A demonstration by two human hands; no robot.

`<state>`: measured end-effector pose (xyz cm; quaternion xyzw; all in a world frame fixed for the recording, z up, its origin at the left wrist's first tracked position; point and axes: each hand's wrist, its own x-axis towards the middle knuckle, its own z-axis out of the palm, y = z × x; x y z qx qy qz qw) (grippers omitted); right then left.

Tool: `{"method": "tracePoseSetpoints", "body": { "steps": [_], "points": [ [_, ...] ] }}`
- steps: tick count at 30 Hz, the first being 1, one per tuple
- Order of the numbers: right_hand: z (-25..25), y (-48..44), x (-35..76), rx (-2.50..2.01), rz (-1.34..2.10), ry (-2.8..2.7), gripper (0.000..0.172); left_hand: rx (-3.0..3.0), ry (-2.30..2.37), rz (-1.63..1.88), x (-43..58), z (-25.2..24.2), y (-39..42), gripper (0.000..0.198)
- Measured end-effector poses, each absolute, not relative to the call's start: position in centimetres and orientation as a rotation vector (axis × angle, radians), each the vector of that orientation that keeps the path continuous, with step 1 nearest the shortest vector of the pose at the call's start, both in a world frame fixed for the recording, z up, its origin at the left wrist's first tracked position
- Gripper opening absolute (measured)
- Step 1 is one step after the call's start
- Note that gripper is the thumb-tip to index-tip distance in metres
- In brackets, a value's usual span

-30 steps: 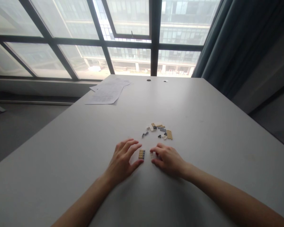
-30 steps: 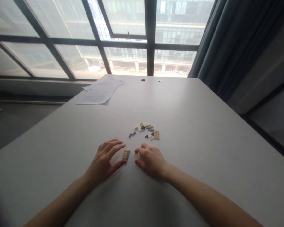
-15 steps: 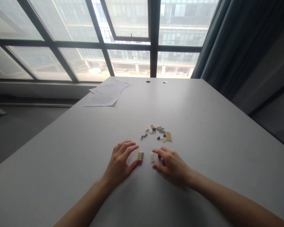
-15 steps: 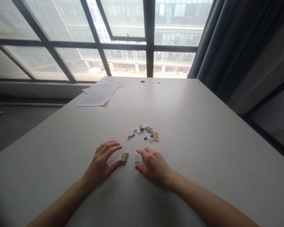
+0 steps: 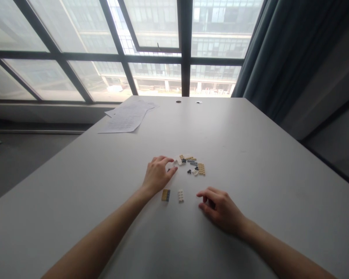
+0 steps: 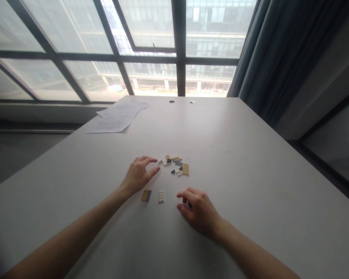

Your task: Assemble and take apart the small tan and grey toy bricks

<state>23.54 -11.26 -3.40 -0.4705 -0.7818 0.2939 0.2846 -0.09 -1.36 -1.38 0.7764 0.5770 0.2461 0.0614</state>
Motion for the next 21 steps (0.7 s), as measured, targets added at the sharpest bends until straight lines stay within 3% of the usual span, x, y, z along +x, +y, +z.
{"method": "tracePoseSetpoints", "body": {
  "steps": [10,21],
  "points": [
    [-3.4,-11.0,23.9,-1.212,0.839,-2.05,0.019,2.17,1.869,0.833,2.0,-1.4,1.5,0.016],
    [-2.8,-11.7,21.8,-1.056,1.289,-1.379,0.023,2.29,1.085,1.169,4.7,0.0,-10.5,0.003]
  ]
}}
